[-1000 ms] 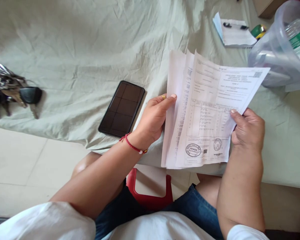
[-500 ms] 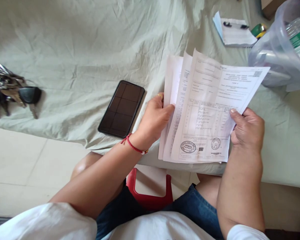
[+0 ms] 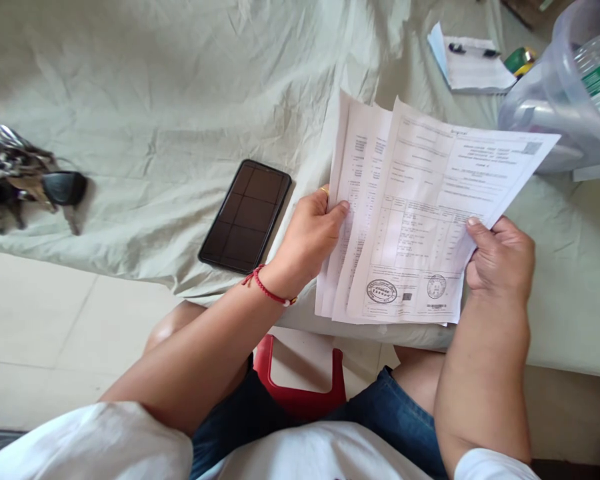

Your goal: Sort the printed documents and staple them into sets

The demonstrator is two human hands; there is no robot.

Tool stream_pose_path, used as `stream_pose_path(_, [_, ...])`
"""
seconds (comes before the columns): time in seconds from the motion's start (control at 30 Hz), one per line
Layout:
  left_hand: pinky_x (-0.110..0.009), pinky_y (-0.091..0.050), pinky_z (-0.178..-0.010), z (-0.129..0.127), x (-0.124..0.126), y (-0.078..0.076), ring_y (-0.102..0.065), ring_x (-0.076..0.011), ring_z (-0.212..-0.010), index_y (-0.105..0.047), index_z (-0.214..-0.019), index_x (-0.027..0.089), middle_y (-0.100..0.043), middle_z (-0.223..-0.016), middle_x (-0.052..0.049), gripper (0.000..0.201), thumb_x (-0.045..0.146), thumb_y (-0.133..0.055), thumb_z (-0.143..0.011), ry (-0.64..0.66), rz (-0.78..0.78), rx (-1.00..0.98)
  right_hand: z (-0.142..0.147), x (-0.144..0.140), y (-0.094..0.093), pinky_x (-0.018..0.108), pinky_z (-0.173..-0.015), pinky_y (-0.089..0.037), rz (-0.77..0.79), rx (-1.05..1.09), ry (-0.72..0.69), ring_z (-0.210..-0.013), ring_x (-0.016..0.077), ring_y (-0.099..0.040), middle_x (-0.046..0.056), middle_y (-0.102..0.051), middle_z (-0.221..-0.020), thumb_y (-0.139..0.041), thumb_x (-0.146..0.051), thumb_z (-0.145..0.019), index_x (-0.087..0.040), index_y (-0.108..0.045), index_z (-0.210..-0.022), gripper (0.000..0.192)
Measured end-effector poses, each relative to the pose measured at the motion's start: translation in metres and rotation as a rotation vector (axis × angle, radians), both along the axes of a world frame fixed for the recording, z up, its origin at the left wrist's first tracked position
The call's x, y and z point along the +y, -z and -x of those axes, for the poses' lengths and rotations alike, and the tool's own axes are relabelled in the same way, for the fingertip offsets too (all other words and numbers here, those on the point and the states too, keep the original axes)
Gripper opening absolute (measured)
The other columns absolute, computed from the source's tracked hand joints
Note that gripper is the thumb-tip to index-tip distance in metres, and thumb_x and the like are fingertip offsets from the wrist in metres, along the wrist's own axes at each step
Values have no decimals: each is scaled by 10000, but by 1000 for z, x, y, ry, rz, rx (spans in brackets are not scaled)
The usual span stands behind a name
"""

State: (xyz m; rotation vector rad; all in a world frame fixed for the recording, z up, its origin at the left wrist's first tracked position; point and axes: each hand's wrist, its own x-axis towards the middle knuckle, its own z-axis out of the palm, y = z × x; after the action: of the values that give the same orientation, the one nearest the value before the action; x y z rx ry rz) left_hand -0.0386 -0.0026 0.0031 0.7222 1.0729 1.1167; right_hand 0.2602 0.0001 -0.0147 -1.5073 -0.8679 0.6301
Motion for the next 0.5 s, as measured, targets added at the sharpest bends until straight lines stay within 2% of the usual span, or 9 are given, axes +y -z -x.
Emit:
stream_pose_path(0.27, [-428, -664, -1061, 0, 1, -2, -833, -282, -1068, -780, -968, 216, -858, -1007, -64, 165, 192, -680, -1097, -13, 34, 3, -22, 9, 7, 628, -1221, -654, -136, -4, 99, -1011, 263, -836, 20, -880, -1008, -942, -326, -603, -246, -871, -967, 379])
stream_pose_path(0.5, [-413, -672, -975, 0, 2, -3, -823, -268, -936, -761, -934, 201, -831, -927, -62, 199, 223, -679, -1114, -9, 56, -4, -29, 11, 2, 614, -1298, -631, -167, 127, 70, -1171, 306, -860, 67, -908, -1176, -918, -268, -604, -235, -940, -1082, 479])
